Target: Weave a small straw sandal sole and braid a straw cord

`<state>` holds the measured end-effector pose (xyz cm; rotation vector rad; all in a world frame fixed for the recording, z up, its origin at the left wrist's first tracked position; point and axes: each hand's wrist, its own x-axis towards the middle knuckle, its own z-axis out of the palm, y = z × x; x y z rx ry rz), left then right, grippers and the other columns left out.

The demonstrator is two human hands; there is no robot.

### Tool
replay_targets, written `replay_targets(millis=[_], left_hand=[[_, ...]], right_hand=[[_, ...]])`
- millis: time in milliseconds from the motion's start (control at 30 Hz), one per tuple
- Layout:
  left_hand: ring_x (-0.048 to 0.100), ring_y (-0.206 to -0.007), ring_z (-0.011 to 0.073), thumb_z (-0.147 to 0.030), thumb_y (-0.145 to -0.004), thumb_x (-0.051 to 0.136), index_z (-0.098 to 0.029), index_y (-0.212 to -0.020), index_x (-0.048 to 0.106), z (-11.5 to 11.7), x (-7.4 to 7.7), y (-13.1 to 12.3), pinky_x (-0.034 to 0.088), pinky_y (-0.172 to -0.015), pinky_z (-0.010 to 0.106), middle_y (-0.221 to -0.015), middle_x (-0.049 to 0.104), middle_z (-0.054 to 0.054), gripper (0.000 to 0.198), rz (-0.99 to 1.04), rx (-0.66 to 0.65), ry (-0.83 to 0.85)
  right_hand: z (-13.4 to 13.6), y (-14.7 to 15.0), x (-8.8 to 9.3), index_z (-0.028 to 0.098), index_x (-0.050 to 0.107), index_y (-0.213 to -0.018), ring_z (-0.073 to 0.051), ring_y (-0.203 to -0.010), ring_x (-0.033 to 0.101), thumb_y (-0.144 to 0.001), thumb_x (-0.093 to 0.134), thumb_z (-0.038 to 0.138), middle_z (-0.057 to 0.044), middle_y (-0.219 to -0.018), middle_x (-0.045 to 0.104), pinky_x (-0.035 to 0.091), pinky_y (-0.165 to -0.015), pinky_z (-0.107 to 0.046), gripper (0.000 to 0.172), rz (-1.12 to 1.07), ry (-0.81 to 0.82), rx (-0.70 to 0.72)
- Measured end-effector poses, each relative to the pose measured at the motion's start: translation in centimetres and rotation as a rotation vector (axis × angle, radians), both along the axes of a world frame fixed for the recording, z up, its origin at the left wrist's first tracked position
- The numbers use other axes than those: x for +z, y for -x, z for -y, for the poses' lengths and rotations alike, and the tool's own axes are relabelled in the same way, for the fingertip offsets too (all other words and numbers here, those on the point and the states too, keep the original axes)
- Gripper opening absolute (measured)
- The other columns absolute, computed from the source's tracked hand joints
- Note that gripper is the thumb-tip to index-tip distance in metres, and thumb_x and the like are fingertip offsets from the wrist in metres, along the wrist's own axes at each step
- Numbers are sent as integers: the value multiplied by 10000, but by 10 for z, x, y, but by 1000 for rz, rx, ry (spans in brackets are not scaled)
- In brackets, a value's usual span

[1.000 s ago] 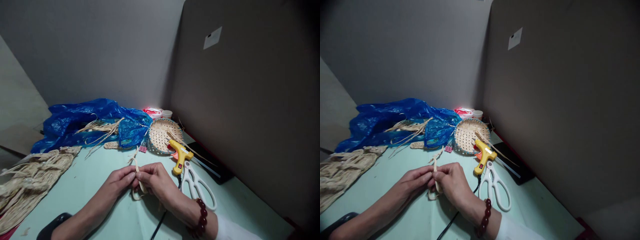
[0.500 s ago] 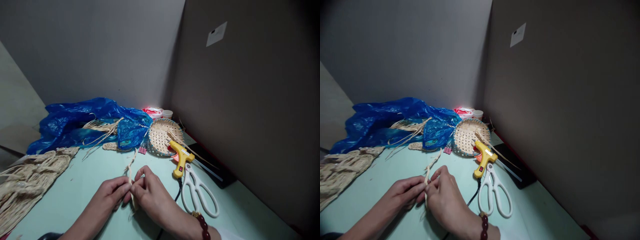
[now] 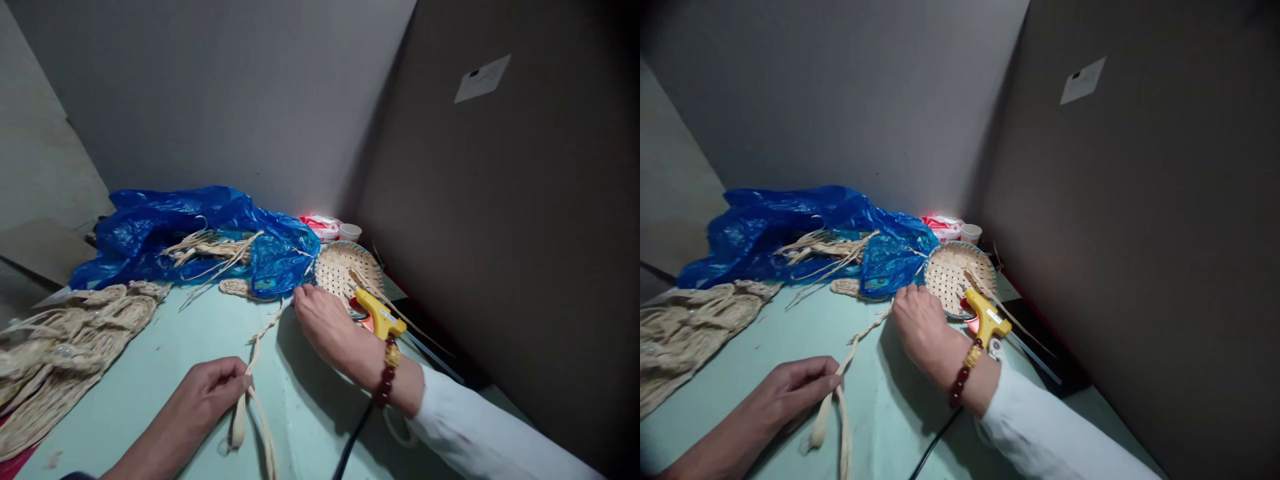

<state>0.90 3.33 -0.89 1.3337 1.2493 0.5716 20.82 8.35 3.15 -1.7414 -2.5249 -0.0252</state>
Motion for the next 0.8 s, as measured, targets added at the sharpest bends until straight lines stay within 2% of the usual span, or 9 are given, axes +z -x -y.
replay_targets(millis=[167, 367, 567, 700, 800], left_hand=[[280, -582, 124, -539, -723, 583, -200, -635, 480, -5, 1, -3, 227, -539, 243, -585, 321, -79, 365, -35, -19, -29], [289, -590, 132, -560, -809, 464, -212, -692, 468, -8, 2, -4, 254, -545, 254, -614, 324, -73, 368, -142, -47, -95], [371, -641, 150, -523, -897, 381, -219, -758, 481, -19, 1, -6, 319, -607, 267, -673, 397, -51, 349, -247, -113, -194], [415, -657, 154, -456, -920, 368, -227, -773, 478, -35, 2, -13, 326, -624, 266, -686, 433, -52, 293, -288, -108, -288], [407, -645, 155, -407, -908, 386, -227, -767, 480, -45, 3, -19, 314, -617, 268, -673, 428, -57, 248, -313, -99, -327]], right_hand=[[-25, 22, -16, 8, 615, -1050, -296, -969, 556, -852, 453, -34, -236, -1036, 607, 481, -739, -366, 260, 131, -20, 32], [-16, 6, 0, 50, 614, -1051, -260, -929, 552, -901, 421, -9, -200, -1063, 605, 479, -769, -353, 251, 142, 10, 59], [-13, -7, -1, 79, 626, -967, -223, -832, 524, -910, 423, -10, -167, -1007, 606, 432, -680, -320, 229, 48, 31, 81], [-16, -16, -7, 137, 622, -834, -197, -822, 495, -918, 514, 63, -98, -906, 609, 396, -684, -294, 156, -69, 23, 136], [-9, -22, -9, 165, 617, -771, -177, -802, 492, -899, 577, 102, -43, -801, 595, 386, -684, -269, 149, -165, 48, 185]])
